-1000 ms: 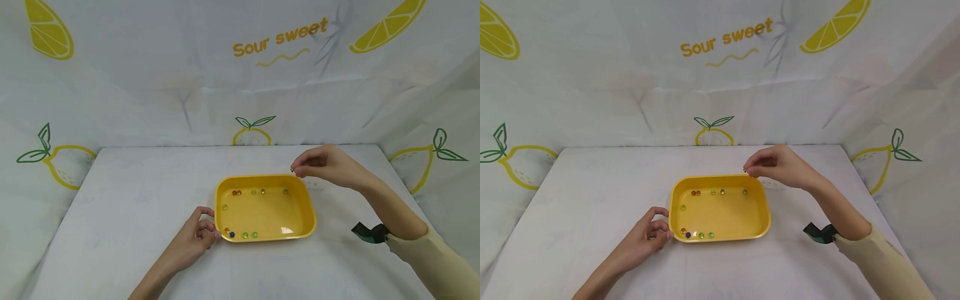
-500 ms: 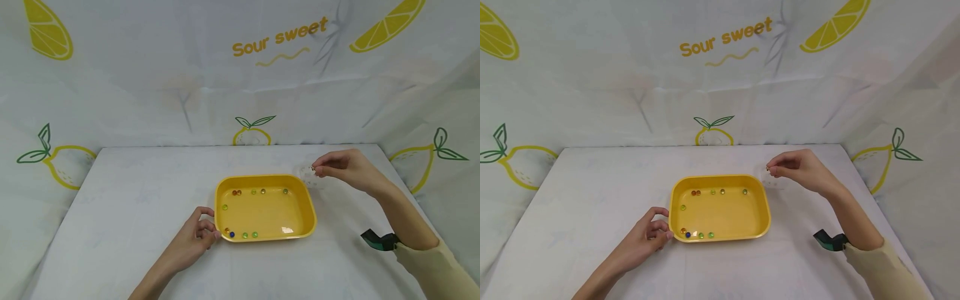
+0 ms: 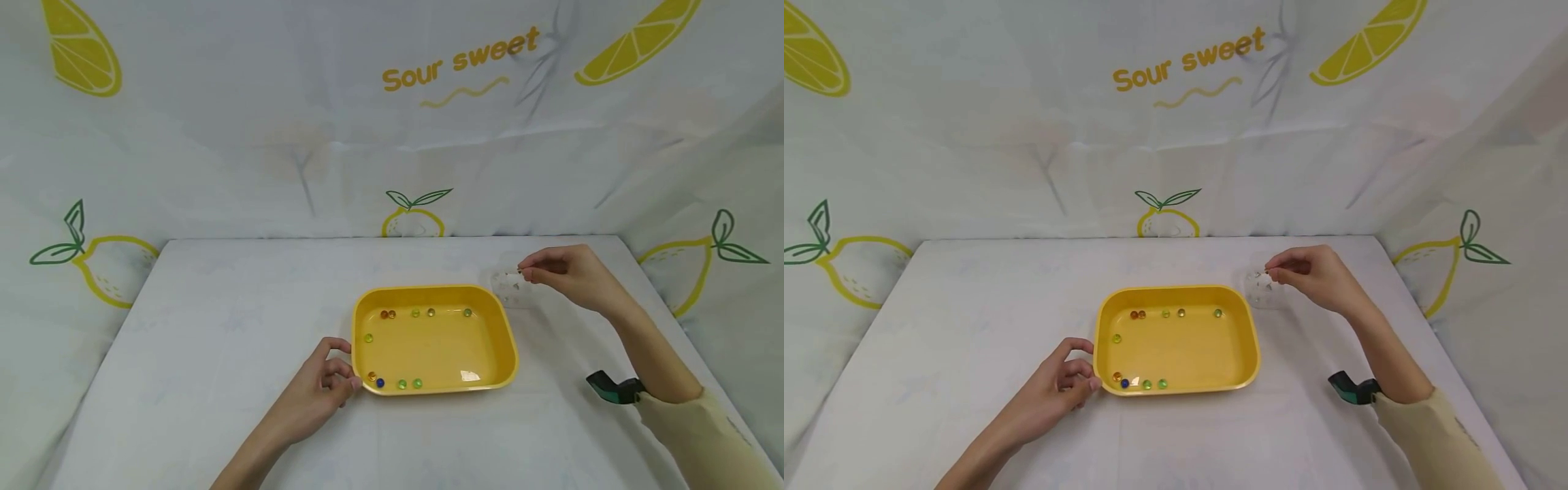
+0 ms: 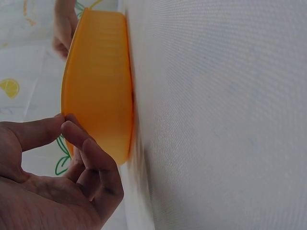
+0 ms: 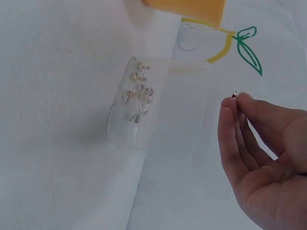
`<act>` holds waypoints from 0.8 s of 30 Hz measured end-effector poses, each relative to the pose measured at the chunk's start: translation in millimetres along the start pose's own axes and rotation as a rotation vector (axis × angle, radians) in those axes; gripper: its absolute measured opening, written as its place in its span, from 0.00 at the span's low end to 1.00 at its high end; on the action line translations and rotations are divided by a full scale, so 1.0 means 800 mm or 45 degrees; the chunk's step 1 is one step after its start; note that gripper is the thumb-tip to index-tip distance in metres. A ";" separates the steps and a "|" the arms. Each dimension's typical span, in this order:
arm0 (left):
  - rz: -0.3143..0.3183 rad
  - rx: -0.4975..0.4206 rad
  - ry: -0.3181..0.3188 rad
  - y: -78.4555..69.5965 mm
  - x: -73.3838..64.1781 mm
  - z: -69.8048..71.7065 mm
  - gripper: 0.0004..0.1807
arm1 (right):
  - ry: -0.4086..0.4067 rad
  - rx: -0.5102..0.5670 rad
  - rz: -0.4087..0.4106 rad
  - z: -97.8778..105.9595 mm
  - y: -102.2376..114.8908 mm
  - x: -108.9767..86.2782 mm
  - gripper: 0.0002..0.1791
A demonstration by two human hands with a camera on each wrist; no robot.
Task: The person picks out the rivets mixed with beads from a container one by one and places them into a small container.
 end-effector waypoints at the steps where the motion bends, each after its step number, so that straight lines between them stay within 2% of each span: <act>1: -0.001 0.000 0.000 0.000 0.000 0.000 0.25 | -0.010 -0.023 0.006 -0.001 -0.001 0.001 0.09; 9: 0.009 0.002 -0.005 0.000 0.000 0.000 0.26 | -0.070 -0.165 0.051 -0.011 -0.001 0.005 0.07; 18: 0.005 0.008 0.009 -0.001 0.002 0.001 0.26 | -0.088 -0.181 0.050 -0.014 0.000 0.001 0.08; 24: -0.032 0.026 0.035 0.000 0.000 0.008 0.24 | -0.134 -0.192 0.130 -0.017 0.000 0.000 0.07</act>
Point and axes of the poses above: each hand's wrist, its own x-axis towards the middle knuckle, its own z-axis out of the back of the hand, y = z × x, the point moved 1 cm from there along x, towards the middle knuckle, and after that the axes turned 2 degrees about -y, right-handed, at the moved point
